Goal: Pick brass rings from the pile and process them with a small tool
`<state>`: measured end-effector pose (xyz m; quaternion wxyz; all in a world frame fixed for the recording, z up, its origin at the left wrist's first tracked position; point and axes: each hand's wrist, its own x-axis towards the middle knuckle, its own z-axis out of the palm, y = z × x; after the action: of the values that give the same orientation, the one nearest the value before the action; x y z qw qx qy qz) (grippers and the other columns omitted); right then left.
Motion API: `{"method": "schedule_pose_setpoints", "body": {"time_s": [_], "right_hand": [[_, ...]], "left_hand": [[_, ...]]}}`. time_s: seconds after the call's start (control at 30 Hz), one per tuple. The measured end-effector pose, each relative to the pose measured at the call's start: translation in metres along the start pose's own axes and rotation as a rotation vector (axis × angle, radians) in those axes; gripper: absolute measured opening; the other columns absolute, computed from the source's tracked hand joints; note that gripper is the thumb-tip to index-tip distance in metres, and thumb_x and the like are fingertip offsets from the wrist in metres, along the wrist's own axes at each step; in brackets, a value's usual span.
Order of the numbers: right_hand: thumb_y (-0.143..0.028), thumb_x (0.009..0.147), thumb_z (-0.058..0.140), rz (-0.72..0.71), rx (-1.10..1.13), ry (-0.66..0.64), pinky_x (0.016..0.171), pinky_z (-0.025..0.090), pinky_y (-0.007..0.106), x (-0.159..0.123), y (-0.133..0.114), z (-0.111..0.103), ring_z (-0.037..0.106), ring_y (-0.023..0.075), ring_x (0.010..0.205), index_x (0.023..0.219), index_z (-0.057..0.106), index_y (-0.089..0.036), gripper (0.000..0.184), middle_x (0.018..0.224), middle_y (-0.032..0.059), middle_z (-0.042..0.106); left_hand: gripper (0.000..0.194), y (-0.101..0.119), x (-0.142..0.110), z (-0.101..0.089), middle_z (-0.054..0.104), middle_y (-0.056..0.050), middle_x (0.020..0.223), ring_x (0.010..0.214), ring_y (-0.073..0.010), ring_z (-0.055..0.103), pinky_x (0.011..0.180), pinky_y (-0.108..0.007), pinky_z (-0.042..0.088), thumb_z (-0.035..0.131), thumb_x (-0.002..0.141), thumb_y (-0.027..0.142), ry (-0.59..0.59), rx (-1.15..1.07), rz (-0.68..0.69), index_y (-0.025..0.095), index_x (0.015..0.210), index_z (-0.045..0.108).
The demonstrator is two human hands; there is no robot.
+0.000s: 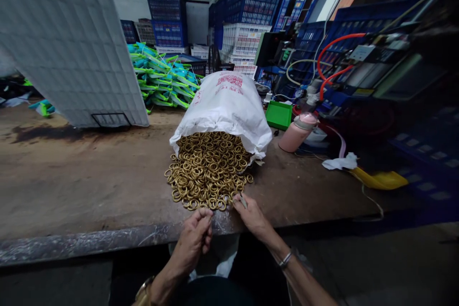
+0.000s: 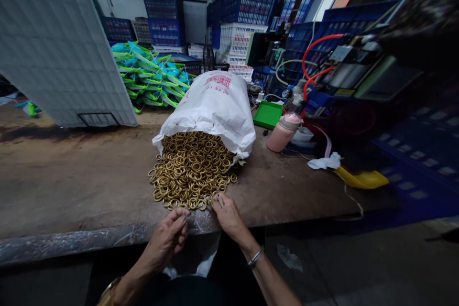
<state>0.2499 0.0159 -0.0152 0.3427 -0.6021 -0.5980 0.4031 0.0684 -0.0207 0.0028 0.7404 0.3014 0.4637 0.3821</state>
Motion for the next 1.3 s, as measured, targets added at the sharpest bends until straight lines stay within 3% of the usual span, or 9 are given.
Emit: {"method": "schedule_pose_setpoints", "body": {"time_s": [0.13,0.33,0.53,0.7,0.87,1.0,1.17,1.3], "right_hand": [[-0.045,0.077,0.044,0.178,0.405,-0.181,0.036,0.017,0.018,0.001,-0.011,-0.001,0.017,0.004,0.036,0.07,0.037,-0.021,0.026,0.049,-0.0117,0.024],[-0.047,0.073,0.054,0.223,0.662,-0.366,0.034,0.012,0.016,0.0,-0.028,0.0,0.014,0.0015,0.035,0.073,0.038,-0.02,0.031,0.05,-0.0129,0.025],[-0.047,0.073,0.052,0.209,0.582,-0.405,0.034,0.014,0.017,0.007,-0.029,0.01,0.016,0.0023,0.035,0.072,0.041,-0.02,0.029,0.049,-0.012,0.025],[-0.045,0.076,0.047,0.044,0.338,-0.267,0.042,0.024,0.019,0.019,-0.023,0.019,0.028,0.0056,0.044,0.063,0.04,-0.02,0.029,0.05,-0.0085,0.032],[-0.041,0.077,0.044,-0.041,0.173,-0.187,0.049,0.028,0.021,0.027,-0.024,0.021,0.031,0.0076,0.051,0.06,0.037,-0.019,0.029,0.055,-0.0067,0.034],[-0.039,0.076,0.044,-0.077,0.102,-0.141,0.05,0.027,0.021,0.029,-0.029,0.021,0.032,0.0082,0.053,0.059,0.037,-0.019,0.027,0.056,-0.0064,0.033],[-0.038,0.078,0.041,-0.126,0.092,-0.127,0.051,0.029,0.021,0.027,-0.033,0.021,0.033,0.0085,0.053,0.06,0.038,-0.019,0.026,0.056,-0.006,0.035],[-0.036,0.083,0.035,-0.133,0.063,-0.102,0.051,0.03,0.021,0.024,-0.032,0.02,0.039,0.0091,0.052,0.064,0.042,-0.019,0.026,0.055,-0.0048,0.041]], "left_hand": [[0.034,0.006,0.007,0.013,0.046,0.007,0.056,0.037,-0.0031,0.032,0.035,-0.014,0.02,0.051,0.075,0.043,0.036,0.136,0.106,0.019,0.098,0.044],[0.031,0.012,0.017,0.021,0.044,0.008,0.054,0.04,-0.004,0.03,0.039,-0.017,0.021,0.052,0.075,0.039,0.057,0.163,0.241,0.016,0.095,0.048],[0.023,0.013,0.019,0.02,0.035,0.008,0.051,0.043,-0.0052,0.027,0.043,-0.018,0.025,0.051,0.075,0.038,0.108,0.187,0.286,0.017,0.068,0.047],[0.019,0.013,0.025,0.019,0.041,0.005,0.057,0.054,-0.009,0.038,0.054,-0.02,0.032,0.048,0.078,0.029,0.217,0.399,0.466,0.017,0.063,0.049],[0.015,0.011,0.032,0.017,0.05,0.002,0.064,0.061,-0.011,0.044,0.06,-0.022,0.035,0.047,0.079,0.024,0.22,0.565,0.614,0.017,0.069,0.055],[0.016,0.014,0.03,0.018,0.047,0.003,0.059,0.054,-0.0091,0.041,0.053,-0.02,0.033,0.049,0.078,0.03,0.186,0.439,0.515,0.017,0.069,0.053],[0.027,0.021,0.024,0.019,0.037,0.009,0.046,0.036,-0.0041,0.025,0.036,-0.017,0.018,0.049,0.076,0.043,0.062,0.184,0.203,0.018,0.068,0.045],[0.027,0.023,0.022,0.018,0.042,0.008,0.052,0.036,-0.0027,0.026,0.034,-0.015,0.016,0.053,0.073,0.043,0.015,0.053,0.165,0.018,0.071,0.044]]}}
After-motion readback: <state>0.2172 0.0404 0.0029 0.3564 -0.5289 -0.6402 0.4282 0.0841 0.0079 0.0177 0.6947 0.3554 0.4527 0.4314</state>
